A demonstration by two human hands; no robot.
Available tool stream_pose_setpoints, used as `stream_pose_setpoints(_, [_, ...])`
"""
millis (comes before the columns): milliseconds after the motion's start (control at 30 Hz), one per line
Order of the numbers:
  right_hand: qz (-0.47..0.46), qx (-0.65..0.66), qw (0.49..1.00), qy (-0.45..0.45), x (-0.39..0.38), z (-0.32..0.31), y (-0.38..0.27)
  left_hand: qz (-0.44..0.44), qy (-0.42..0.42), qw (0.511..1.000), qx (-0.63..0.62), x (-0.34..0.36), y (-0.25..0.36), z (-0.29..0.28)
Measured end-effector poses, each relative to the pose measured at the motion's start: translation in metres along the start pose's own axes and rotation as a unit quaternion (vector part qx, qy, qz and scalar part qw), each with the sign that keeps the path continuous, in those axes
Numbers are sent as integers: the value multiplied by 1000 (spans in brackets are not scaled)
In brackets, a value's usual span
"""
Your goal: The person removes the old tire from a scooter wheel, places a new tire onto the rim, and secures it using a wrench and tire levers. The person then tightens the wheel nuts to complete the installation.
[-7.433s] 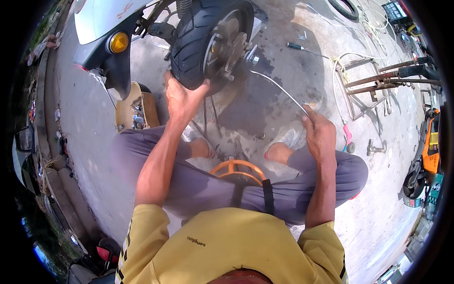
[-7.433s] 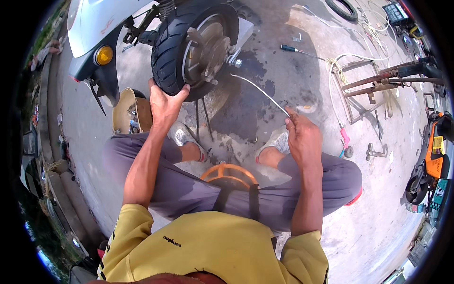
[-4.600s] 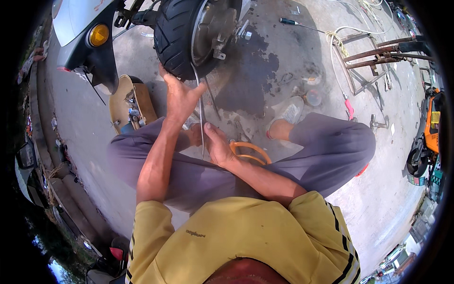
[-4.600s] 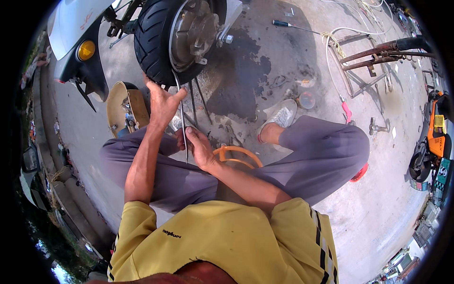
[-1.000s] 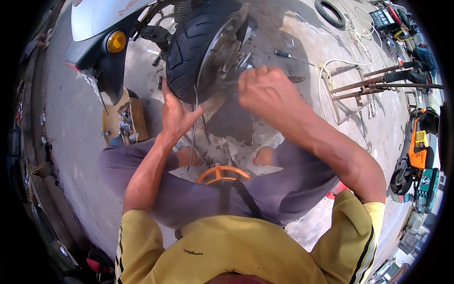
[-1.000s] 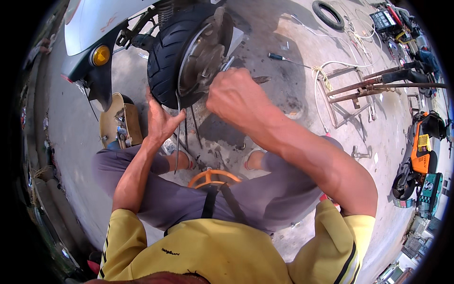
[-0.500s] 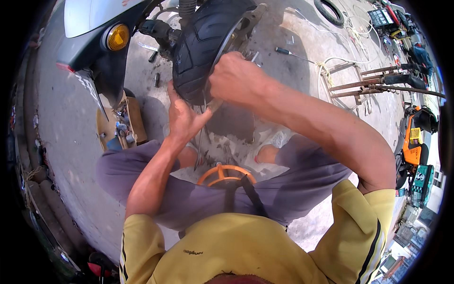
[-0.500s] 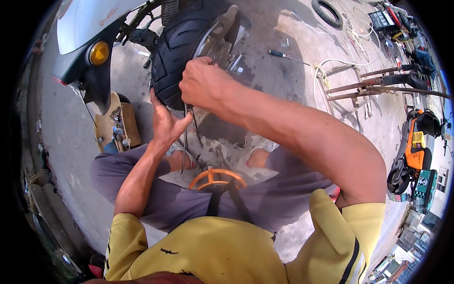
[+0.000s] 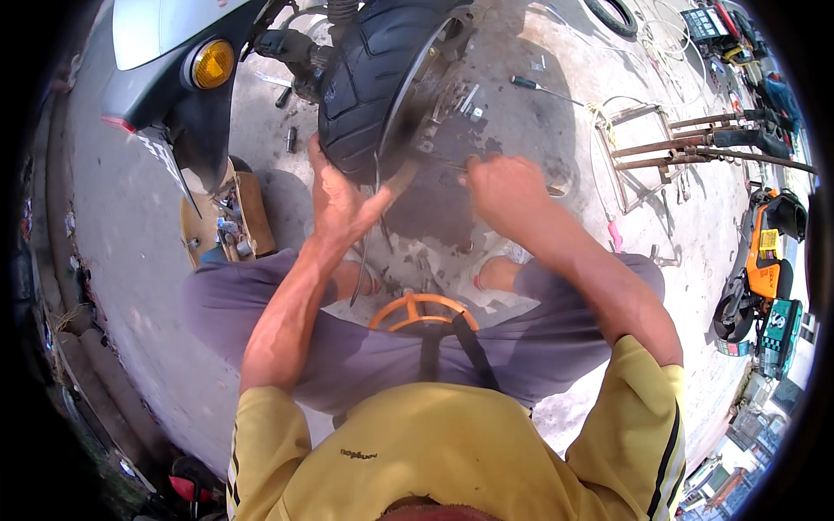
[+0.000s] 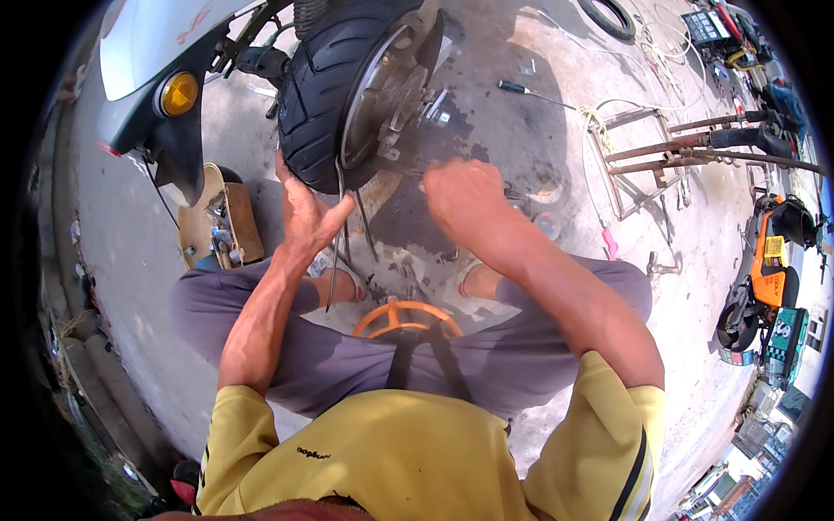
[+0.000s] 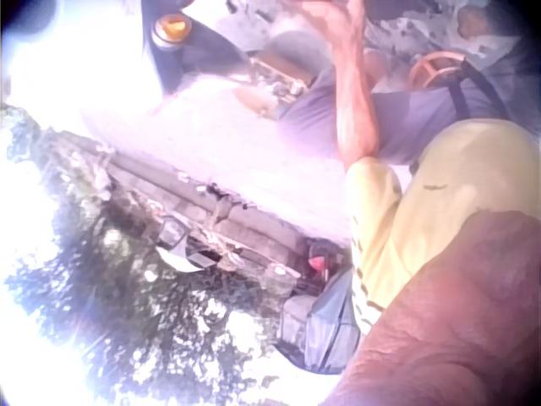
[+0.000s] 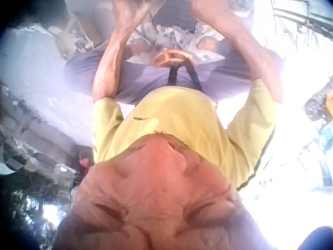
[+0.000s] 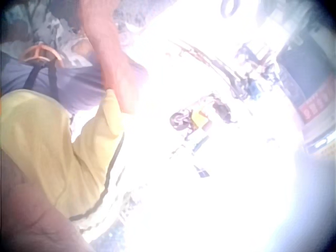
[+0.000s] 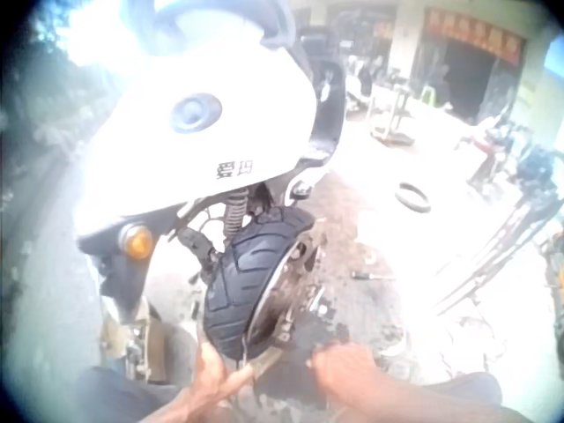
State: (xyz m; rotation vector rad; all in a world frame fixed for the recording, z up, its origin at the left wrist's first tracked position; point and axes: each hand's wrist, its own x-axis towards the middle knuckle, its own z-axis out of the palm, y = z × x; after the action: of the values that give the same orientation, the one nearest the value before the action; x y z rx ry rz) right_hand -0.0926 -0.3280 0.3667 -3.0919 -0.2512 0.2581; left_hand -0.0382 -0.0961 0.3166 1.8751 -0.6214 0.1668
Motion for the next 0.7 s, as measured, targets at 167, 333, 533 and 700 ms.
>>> stream_pose_setpoints(167, [190,275,942,-40,-29,57,-4,-30,10,994,101,-13,-23,-2])
stream_pose_setpoints(333, [301,544,781,59,-53,177,-67,-46,16,989,142,-14,-36,-2])
stream_pose_setpoints(533, [315,726,595,139,-35,245,-129,6,6,986,167,-11,-35,-4])
stream_pose_setpoints(700, [285,821,489,76,-28,243,-137,-50,11,987,155,-5,-23,-7])
